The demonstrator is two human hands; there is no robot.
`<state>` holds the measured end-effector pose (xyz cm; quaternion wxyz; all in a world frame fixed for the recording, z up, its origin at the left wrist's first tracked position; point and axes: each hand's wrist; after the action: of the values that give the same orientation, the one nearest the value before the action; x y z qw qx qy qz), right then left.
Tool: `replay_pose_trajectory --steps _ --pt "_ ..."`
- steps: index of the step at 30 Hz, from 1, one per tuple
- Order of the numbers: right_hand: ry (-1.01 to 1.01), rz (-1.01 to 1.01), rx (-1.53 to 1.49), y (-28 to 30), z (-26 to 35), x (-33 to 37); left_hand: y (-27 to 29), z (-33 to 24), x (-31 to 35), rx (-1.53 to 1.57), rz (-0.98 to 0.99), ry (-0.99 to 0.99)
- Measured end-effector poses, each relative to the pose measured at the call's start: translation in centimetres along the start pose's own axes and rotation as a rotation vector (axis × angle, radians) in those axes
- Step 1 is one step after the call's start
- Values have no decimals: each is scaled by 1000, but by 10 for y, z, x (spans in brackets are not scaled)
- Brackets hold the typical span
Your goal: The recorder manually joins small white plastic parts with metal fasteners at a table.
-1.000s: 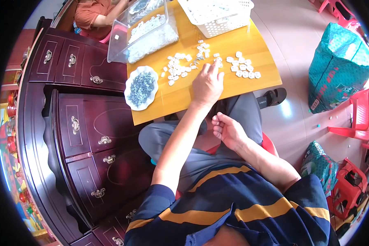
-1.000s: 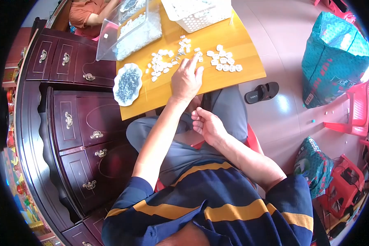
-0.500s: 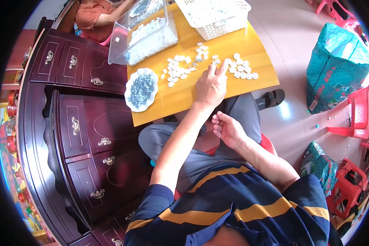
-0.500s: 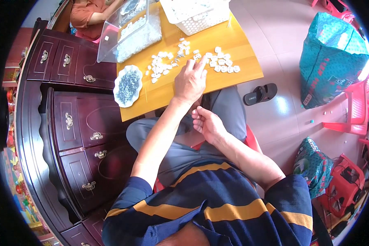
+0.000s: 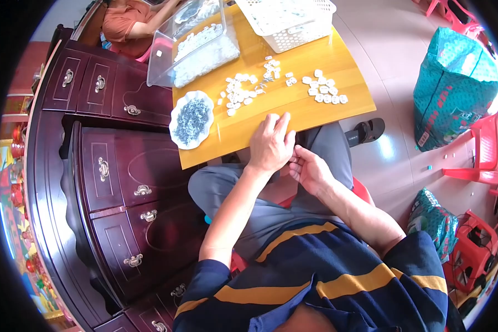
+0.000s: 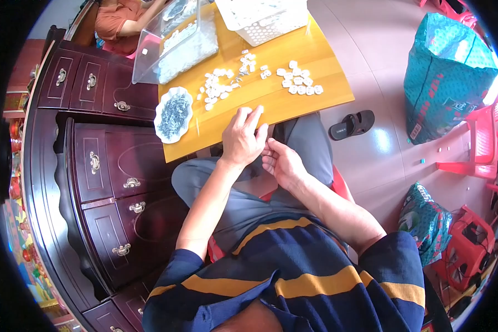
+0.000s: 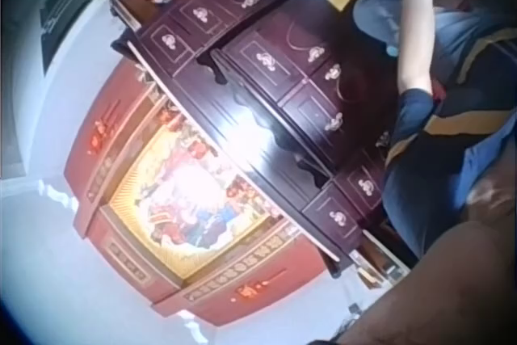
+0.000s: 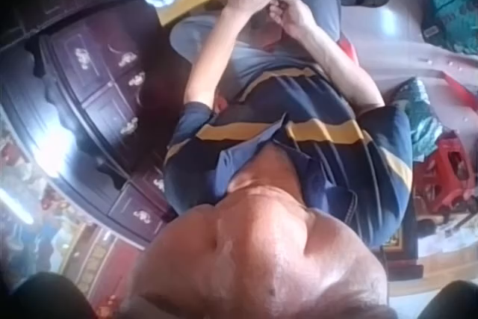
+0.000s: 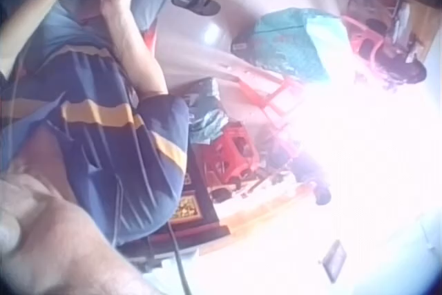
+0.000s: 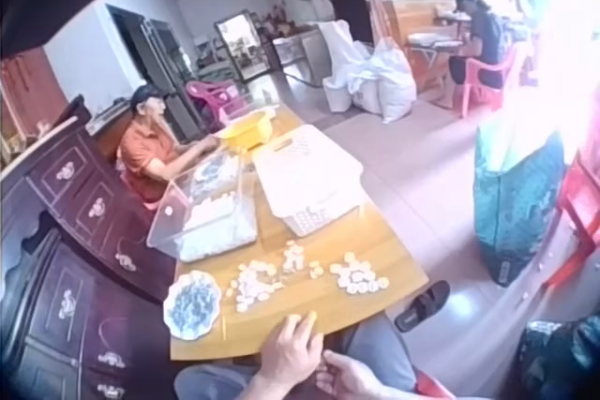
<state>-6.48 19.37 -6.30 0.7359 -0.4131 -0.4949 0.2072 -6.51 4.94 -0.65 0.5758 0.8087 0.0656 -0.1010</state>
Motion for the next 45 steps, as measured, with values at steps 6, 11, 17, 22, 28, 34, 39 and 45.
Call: replay_pose_trajectory --steps 6,11,17,22,28,34,39,45 --pt "44 -35 64 -4 -4 1 5 8 18 -4 -34 -22" --pt "350 -22 210 -14 5 7 -5 15 26 109 -183 -90" --pt "614 91 587 -20 -1 11 8 15 36 592 34 189" --pt "619 146 684 -17 -2 9 22 23 35 816 265 355" --pt "572 156 607 -17 1 8 44 24 14 847 484 220" --pt "325 74 634 -12 -7 7 41 58 -39 200 19 97" --pt "186 36 475 -19 -10 7 28 79 -69 -29 -49 9" --pt "174 2 408 -18 -2 7 21 90 -87 -155 82 -30"
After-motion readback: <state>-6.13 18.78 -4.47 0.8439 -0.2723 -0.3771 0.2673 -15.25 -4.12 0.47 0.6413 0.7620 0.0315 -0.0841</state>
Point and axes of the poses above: each hand's wrist, its own x-axis away from the middle knuckle, its own y-axis out of the back of the hand, z = x × y, and after that the axes turned 7 degrees about z, right-handed
